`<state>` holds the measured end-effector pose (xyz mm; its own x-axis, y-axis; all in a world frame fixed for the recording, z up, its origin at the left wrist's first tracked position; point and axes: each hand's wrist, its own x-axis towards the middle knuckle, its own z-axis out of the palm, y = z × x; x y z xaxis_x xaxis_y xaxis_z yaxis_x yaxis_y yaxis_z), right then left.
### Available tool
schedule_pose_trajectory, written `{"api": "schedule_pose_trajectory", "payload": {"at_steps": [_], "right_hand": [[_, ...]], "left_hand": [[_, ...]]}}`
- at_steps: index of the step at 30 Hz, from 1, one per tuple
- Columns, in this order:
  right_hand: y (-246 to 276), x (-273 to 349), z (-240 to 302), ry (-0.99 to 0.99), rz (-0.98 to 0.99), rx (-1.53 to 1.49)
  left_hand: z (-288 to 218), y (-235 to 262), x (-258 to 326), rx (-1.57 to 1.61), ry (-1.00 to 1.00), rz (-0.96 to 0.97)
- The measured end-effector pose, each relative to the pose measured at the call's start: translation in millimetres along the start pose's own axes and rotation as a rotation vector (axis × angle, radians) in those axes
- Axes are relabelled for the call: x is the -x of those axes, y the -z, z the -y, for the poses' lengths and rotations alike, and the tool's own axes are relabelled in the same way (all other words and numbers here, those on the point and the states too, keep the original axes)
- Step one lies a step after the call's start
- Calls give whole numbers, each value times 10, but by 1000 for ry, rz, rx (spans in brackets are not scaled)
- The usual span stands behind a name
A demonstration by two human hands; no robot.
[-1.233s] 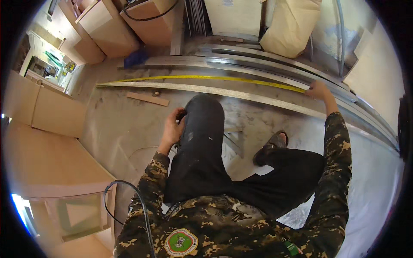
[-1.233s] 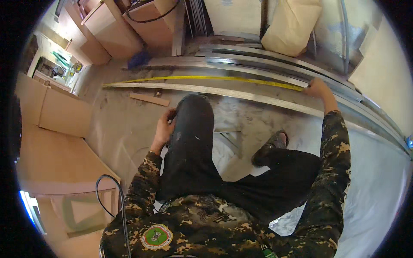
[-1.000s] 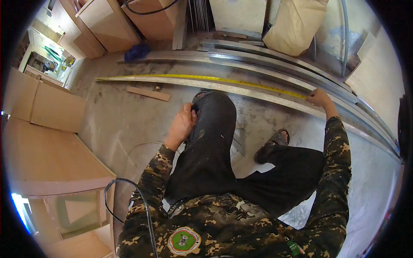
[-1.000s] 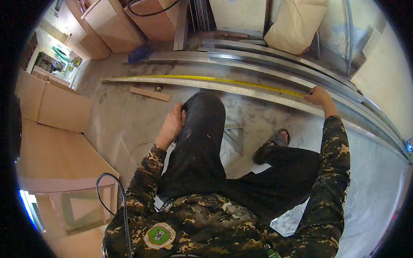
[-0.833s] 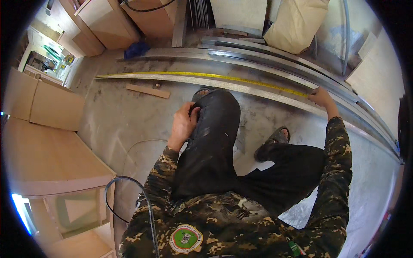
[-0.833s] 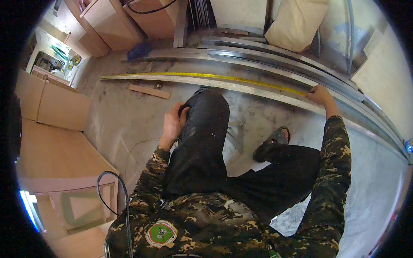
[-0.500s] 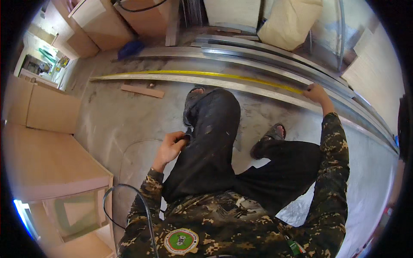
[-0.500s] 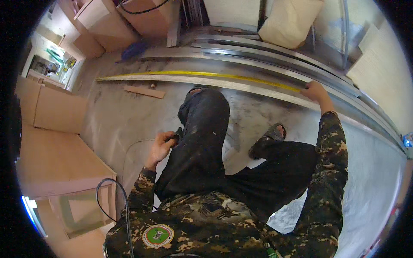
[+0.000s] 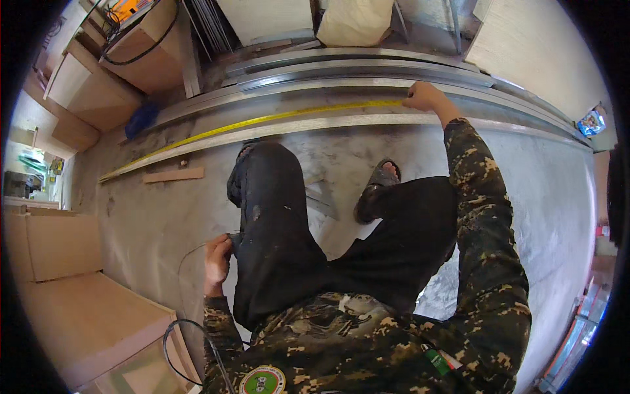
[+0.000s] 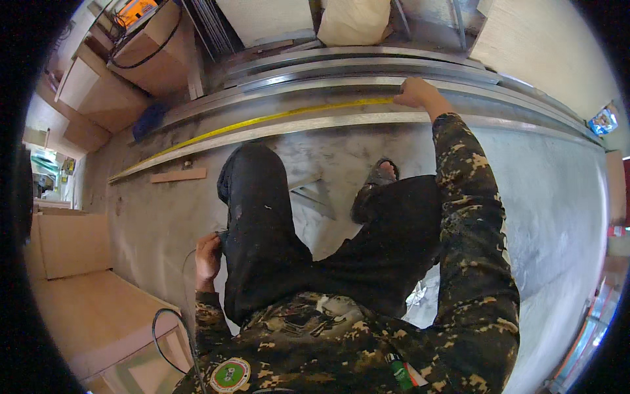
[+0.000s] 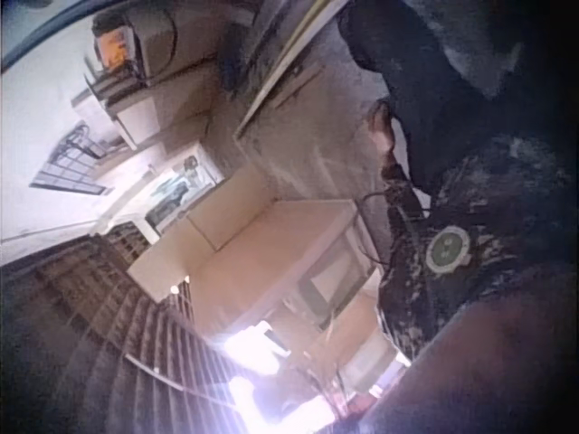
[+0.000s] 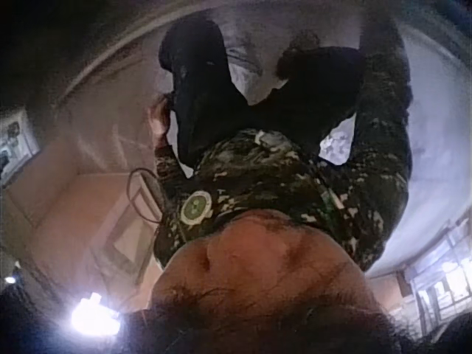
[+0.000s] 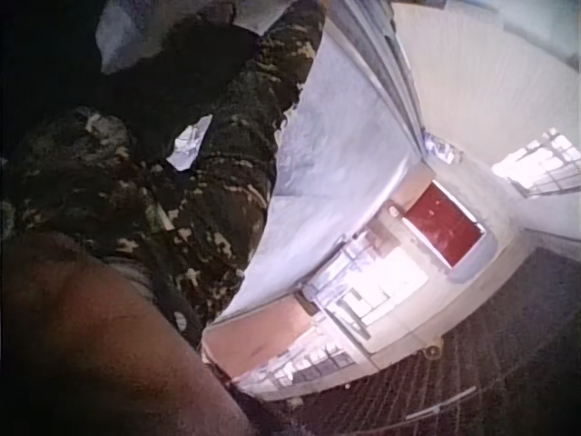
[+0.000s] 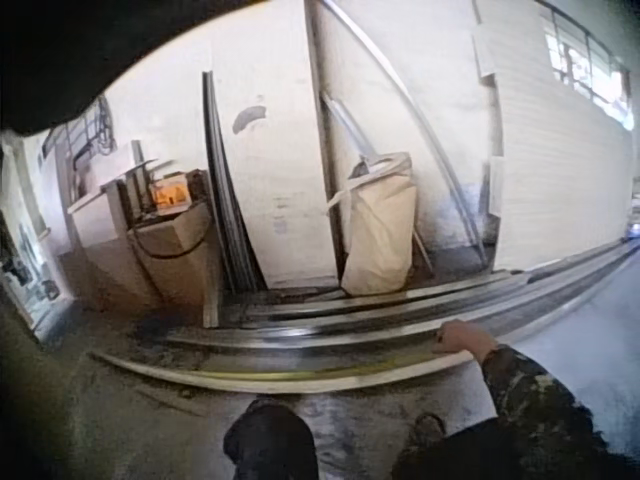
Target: Measuring metal profiles using a tape measure and marking them in a workshop.
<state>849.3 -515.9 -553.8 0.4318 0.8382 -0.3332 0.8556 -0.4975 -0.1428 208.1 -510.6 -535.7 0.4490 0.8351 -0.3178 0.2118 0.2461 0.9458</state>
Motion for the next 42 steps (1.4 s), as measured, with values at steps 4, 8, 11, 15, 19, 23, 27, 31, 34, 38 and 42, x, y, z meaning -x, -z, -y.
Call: {"api": "schedule_pose_trajectory", "payload": {"at_steps": [4,8,11,15,19,23,27,31,34,38,42], "right_hand": [[74,50,37,-10,26,-3],[83,84,35,-6,17,-48],[65,86,32,53,-63,-101],[57,74,38,-12,-37,-42],[77,70,39,-25,-12,-15],[91,109,45,-27,-19,-3],[120,134,57,-42,-73,-18],[134,111,73,-29,-23,-40],[127,91,72,-57,-62,37],[242,176,123,-27,-111,91],[455,314,310,-71,-31,106]], "left_hand": [[16,54,-54,-45,171,101],[-93,-198,-41,-368,81,114],[-205,-388,-78,-264,54,53],[-59,-360,-206,-188,-47,-151],[442,-53,-270,-471,-153,-306],[712,155,-262,-194,-305,-164],[588,102,-324,-539,-249,-421],[477,172,-341,-866,-195,-922],[538,379,-340,-573,-212,-769],[786,488,-355,-238,-377,-467],[1069,648,-292,222,-31,-367]]}}
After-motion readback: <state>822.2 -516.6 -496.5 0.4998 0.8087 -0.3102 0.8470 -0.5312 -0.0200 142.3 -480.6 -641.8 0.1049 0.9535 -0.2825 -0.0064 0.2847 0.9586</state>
